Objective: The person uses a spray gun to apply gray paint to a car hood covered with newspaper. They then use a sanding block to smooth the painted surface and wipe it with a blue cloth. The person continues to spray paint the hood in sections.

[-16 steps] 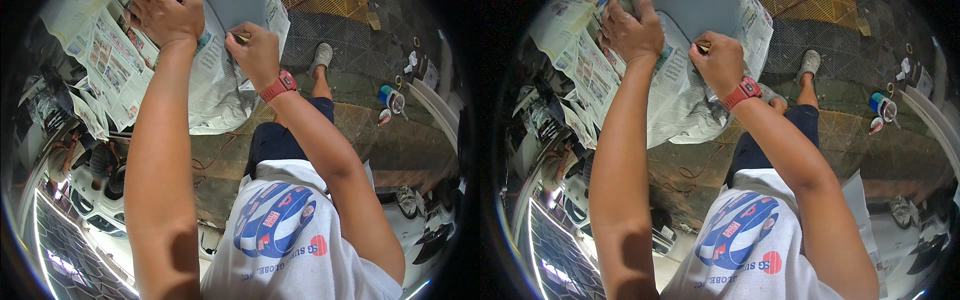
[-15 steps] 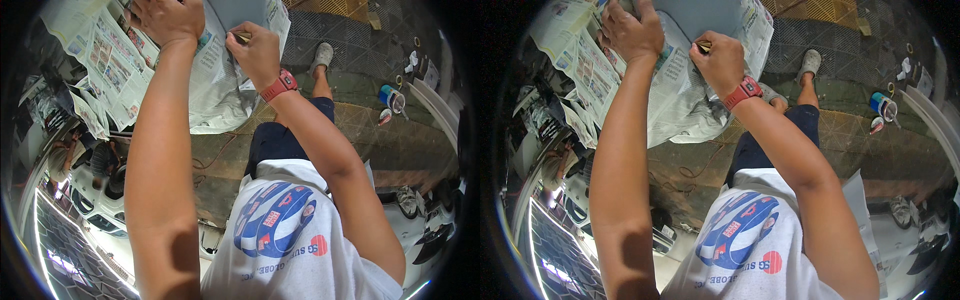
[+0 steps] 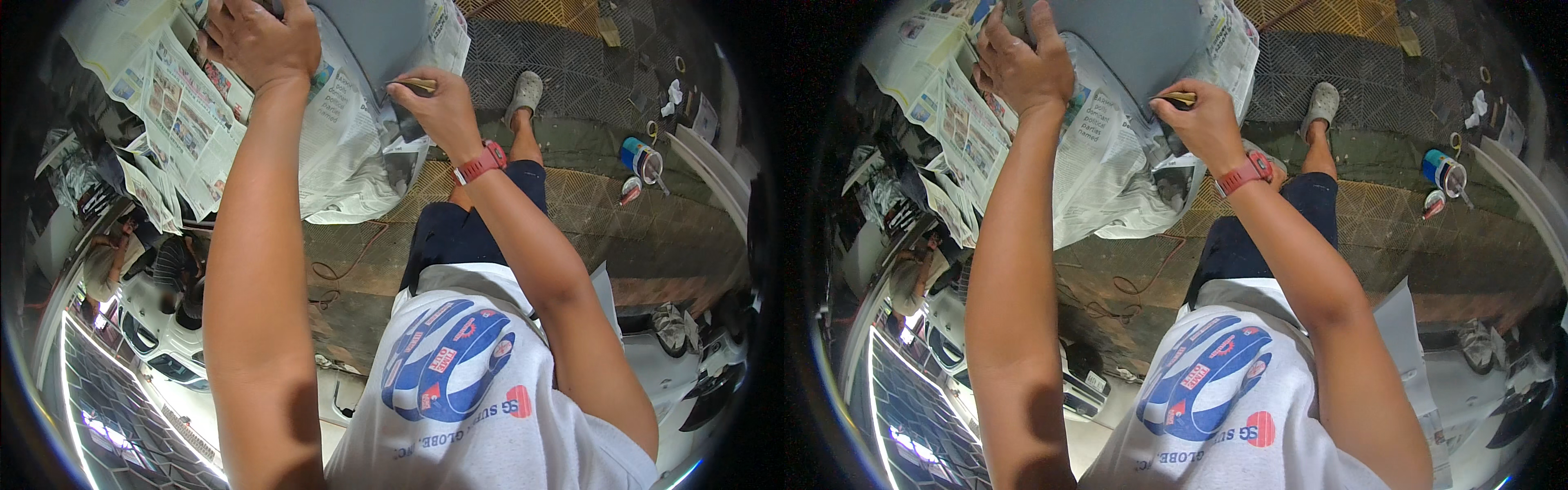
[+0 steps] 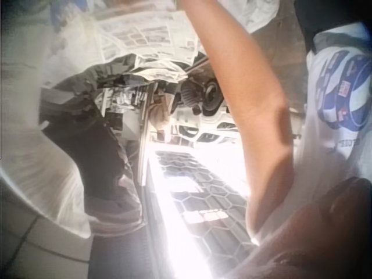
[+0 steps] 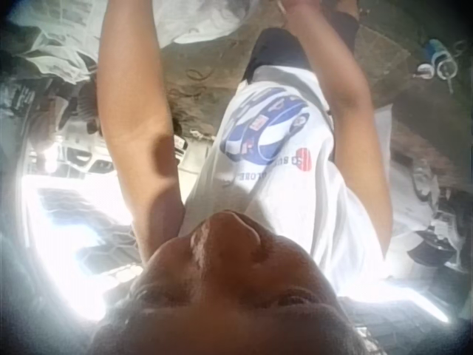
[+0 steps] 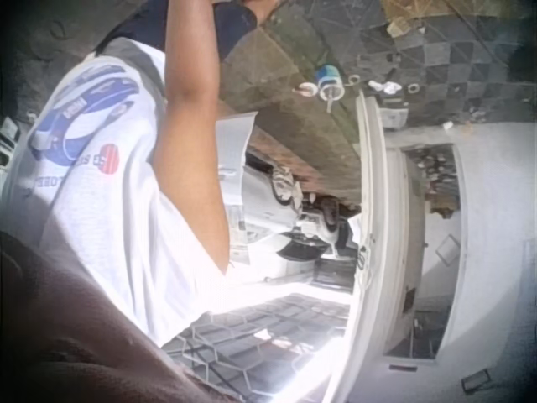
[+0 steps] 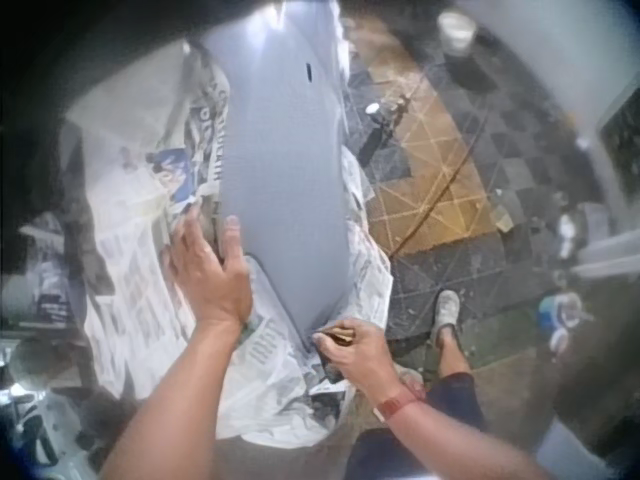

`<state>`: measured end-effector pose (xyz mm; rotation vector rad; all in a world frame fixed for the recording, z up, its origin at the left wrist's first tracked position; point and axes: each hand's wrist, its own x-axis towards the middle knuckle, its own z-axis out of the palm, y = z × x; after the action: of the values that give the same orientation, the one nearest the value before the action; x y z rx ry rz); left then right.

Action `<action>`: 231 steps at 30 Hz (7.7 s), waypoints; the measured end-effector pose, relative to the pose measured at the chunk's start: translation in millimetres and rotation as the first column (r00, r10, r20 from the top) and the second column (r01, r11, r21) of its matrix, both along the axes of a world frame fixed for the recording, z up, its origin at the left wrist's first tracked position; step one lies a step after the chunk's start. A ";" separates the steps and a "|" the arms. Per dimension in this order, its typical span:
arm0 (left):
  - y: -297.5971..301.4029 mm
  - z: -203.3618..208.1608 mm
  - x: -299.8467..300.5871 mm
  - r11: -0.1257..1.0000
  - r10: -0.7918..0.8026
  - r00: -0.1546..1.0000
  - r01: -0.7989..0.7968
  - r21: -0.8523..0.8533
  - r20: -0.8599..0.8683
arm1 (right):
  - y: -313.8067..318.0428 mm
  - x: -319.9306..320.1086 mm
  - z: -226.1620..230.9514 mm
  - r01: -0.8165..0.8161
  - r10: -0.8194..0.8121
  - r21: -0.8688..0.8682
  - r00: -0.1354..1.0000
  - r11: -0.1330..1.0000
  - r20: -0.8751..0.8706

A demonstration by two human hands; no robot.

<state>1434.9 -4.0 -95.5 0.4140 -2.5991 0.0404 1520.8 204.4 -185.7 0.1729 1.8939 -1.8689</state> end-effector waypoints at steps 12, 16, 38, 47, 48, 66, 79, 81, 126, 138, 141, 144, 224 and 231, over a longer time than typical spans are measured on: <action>-1.8 0.3 0.7 0.999 -0.013 1.000 0.013 0.034 0.007 | -16.7 -22.6 -20.8 -0.176 0.162 -0.100 0.977 0.979 -0.141; -1.5 -1.2 -0.1 1.000 0.004 1.000 -0.004 -0.014 0.010 | -18.3 -22.5 -24.0 -0.144 0.133 -0.184 0.989 0.972 -0.068; -2.8 -2.8 2.6 1.000 -0.010 1.000 0.009 0.027 0.016 | -23.6 -27.7 -22.2 -0.091 0.075 -0.144 0.990 0.985 -0.116; -2.9 4.9 2.3 0.989 -0.109 0.992 0.114 0.089 -0.057 | 25.6 -8.3 -29.3 -0.024 0.033 -0.081 0.993 0.996 0.117; -1.2 7.5 4.2 0.994 -0.104 0.993 0.106 0.039 -0.051 | 35.8 -7.6 -26.3 0.109 -0.071 -0.153 0.970 0.982 0.231; 125.2 32.5 169.1 0.712 -0.567 0.807 0.382 0.589 0.163 | 102.8 15.0 19.4 0.121 0.214 -0.495 0.796 0.861 0.567; 128.8 22.4 181.3 0.640 -0.173 0.957 -0.069 0.765 0.231 | 98.1 26.3 46.8 -0.115 0.189 -0.271 0.945 0.956 0.267; 126.2 27.0 177.4 0.625 -0.196 0.958 -0.041 0.779 0.207 | 95.7 26.4 47.9 -0.057 0.192 -0.416 0.938 0.907 0.290; -1.1 12.8 19.2 0.998 -0.059 0.998 0.057 -0.037 -0.039 | -22.9 -5.1 15.7 0.026 -0.007 0.075 0.970 0.997 -0.243; -1.7 10.8 18.4 0.999 -0.027 0.999 0.026 -0.031 -0.022 | -28.5 -12.3 12.2 -0.007 0.025 0.116 0.988 0.993 -0.155; -1.9 9.3 18.8 0.999 -0.021 1.000 0.020 -0.046 -0.017 | -30.2 -13.9 14.5 -0.027 0.064 0.232 0.986 0.972 -0.155; -3.0 7.1 19.3 0.999 -0.023 1.000 0.022 -0.036 -0.021 | -32.8 -12.6 15.0 0.020 0.039 0.241 0.970 0.970 -0.241; -1.7 3.5 18.2 0.999 -0.030 0.997 0.029 -0.014 -0.065 | -35.3 -28.9 28.7 -0.051 0.187 0.391 0.929 0.919 -0.319; -3.7 3.5 17.0 0.999 -0.041 0.997 0.040 -0.019 -0.059 | -34.3 -29.4 29.9 -0.070 0.188 0.367 0.936 0.928 -0.297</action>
<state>1451.9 -7.7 -92.0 0.3506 -2.5458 0.0370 1491.4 170.1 -155.8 -0.1617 2.3953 -1.5279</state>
